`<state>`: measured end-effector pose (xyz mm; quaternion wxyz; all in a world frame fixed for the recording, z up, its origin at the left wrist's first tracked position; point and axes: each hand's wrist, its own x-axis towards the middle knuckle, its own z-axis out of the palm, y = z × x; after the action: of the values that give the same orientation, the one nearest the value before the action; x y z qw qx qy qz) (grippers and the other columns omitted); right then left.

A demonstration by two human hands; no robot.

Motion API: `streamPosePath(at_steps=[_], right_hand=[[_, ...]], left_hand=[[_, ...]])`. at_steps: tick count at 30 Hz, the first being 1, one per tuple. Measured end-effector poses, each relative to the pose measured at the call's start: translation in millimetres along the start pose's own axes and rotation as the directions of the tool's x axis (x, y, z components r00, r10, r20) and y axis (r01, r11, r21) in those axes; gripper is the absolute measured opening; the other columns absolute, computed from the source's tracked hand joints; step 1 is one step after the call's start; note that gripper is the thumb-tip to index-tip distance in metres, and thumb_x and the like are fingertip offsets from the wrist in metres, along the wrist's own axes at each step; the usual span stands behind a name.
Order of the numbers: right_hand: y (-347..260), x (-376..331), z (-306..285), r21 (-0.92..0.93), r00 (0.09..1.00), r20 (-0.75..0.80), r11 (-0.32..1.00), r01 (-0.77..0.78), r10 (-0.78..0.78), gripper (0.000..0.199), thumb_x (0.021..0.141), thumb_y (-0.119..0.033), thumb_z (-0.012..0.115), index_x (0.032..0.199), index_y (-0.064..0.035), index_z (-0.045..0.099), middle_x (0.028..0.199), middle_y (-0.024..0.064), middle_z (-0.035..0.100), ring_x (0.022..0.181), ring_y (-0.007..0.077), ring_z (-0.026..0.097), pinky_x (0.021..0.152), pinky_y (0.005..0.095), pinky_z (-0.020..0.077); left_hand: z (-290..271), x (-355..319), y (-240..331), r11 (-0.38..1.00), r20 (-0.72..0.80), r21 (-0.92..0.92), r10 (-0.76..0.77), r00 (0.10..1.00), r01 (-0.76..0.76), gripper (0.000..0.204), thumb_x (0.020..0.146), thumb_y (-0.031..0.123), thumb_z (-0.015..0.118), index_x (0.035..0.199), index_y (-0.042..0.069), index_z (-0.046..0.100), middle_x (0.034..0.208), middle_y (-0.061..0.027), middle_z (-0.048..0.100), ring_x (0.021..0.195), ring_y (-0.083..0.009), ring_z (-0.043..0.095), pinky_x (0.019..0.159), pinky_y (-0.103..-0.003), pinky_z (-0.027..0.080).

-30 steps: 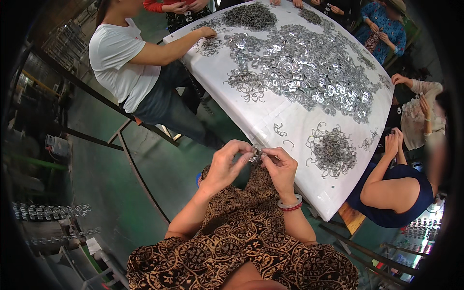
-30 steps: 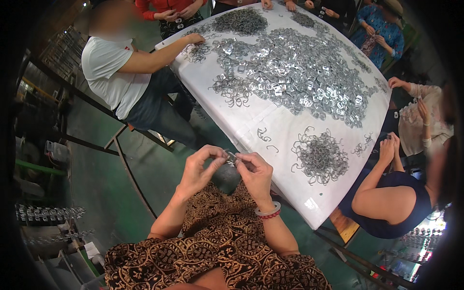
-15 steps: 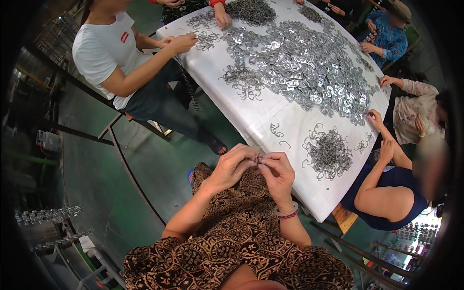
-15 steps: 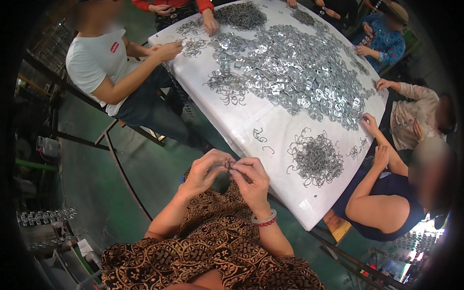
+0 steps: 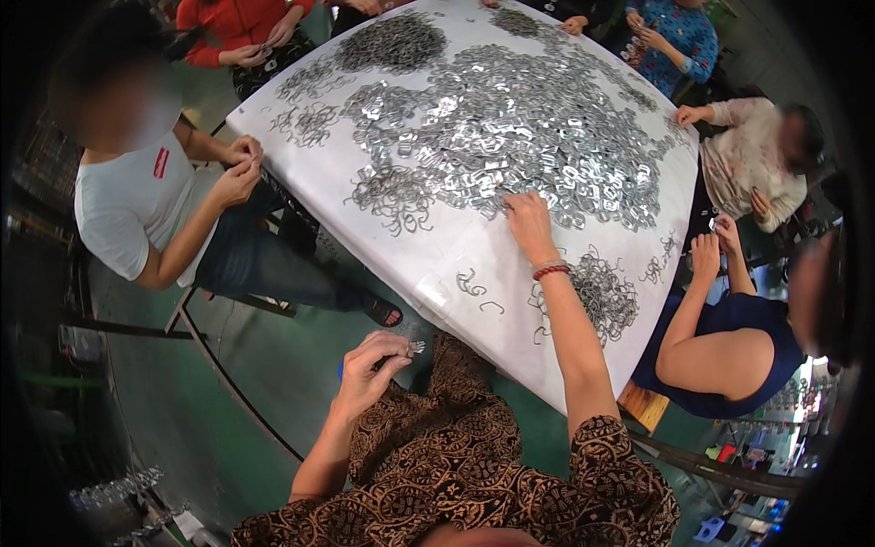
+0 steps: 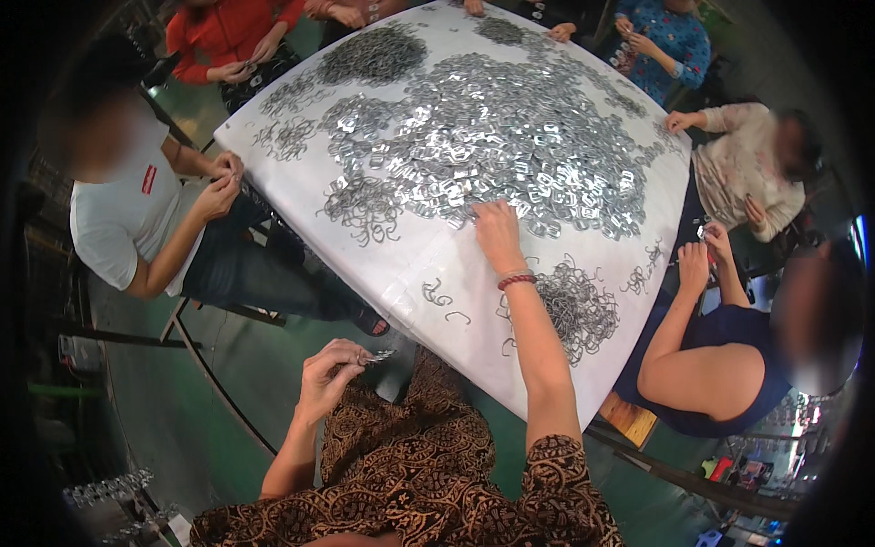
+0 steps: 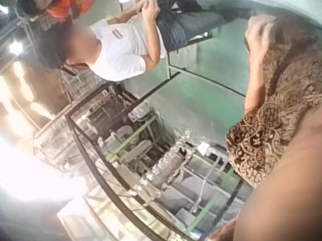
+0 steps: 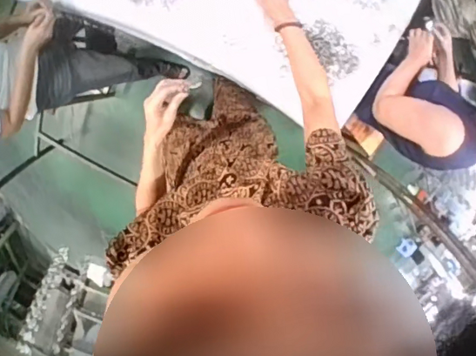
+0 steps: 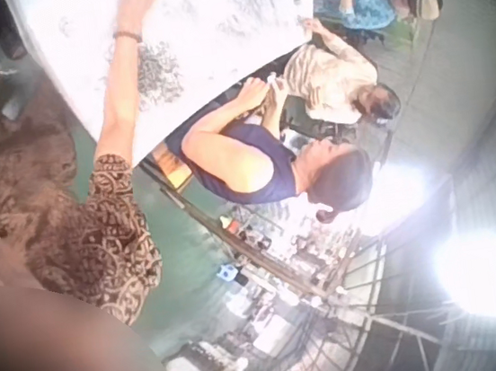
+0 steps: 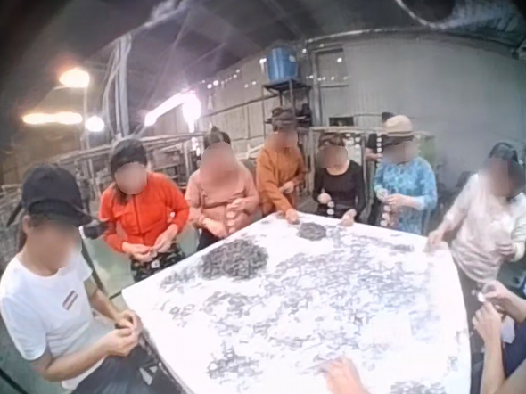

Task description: The person picks small metal hooks and rectangular metal pieces from a white table and joins them by hand. The assembled units are placed onto a hanging chain to the left. Other workers at the same table perform the same task.

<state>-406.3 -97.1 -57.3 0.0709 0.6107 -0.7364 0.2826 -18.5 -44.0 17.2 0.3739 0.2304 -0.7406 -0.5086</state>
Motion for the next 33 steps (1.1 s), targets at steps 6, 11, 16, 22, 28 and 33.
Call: streamPosePath(at_steps=[6,11,16,22,28,33], right_hand=[[-34,-12,-8,0.415,0.954,-0.182,0.898,-0.146,0.239,0.02,0.085,-0.001,0.062,0.103,-0.0003,0.07,0.088,0.0124,0.065,0.077,0.0296,0.063,0.068,0.0371,0.0524],[-124,-67,-50,0.894,0.895,0.393,0.139,-0.426,0.211,0.024,0.094,-0.002,0.055,0.114,0.0042,0.068,0.09,0.0078,0.062,0.068,0.0128,0.064,0.062,0.0249,0.0544],[-207,-112,-81,0.872,0.864,0.483,0.018,-0.49,0.141,0.025,0.089,0.003,0.064,0.114,0.0063,0.066,0.098,0.0091,0.069,0.09,0.0195,0.071,0.081,0.0287,0.0558],[-247,-131,-96,0.882,0.942,0.279,0.339,-0.328,0.188,0.017,0.087,0.008,0.065,0.102,0.0039,0.07,0.096,0.0075,0.069,0.085,0.0098,0.065,0.076,0.0224,0.0527],[-253,-128,-89,0.866,0.941,0.262,0.378,-0.327,0.216,0.018,0.082,0.006,0.067,0.099,0.002,0.071,0.086,0.0047,0.067,0.076,0.0092,0.064,0.067,0.0226,0.0511],[-250,-127,-75,0.833,0.925,0.322,0.404,-0.378,0.201,0.017,0.08,0.003,0.068,0.096,-0.0009,0.073,0.086,0.0063,0.068,0.074,0.0117,0.065,0.066,0.0247,0.0512]], left_hand=[[4,-12,2,0.999,-0.088,-0.053,0.009,0.996,-0.014,0.013,0.082,-0.008,0.067,0.091,-0.001,0.062,0.091,-0.0125,0.068,0.089,-0.0241,0.064,0.081,-0.036,0.051],[10,-19,2,0.989,-0.11,-0.144,-0.044,0.993,0.027,0.009,0.088,-0.009,0.06,0.095,-0.002,0.059,0.093,-0.0133,0.066,0.093,-0.0217,0.062,0.084,-0.033,0.05],[8,-21,4,0.998,-0.108,0.036,-0.043,0.993,0.047,0.009,0.086,-0.007,0.063,0.094,-0.003,0.063,0.089,-0.0105,0.067,0.083,-0.0203,0.065,0.076,-0.03,0.051],[4,-31,8,0.991,-0.071,0.12,-0.052,0.996,0.06,0.01,0.085,0.0,0.068,0.095,0.0,0.065,0.092,-0.0089,0.067,0.085,-0.025,0.063,0.078,-0.035,0.049],[3,-35,6,0.991,-0.128,0.115,-0.06,0.99,0.075,0.011,0.084,0.001,0.069,0.095,0.001,0.065,0.088,-0.0076,0.068,0.083,-0.0243,0.063,0.08,-0.036,0.048],[2,-33,-1,0.99,-0.14,0.098,-0.091,0.986,0.105,0.011,0.085,0.002,0.07,0.095,0.001,0.065,0.087,-0.0076,0.069,0.085,-0.0241,0.064,0.086,-0.039,0.048]])
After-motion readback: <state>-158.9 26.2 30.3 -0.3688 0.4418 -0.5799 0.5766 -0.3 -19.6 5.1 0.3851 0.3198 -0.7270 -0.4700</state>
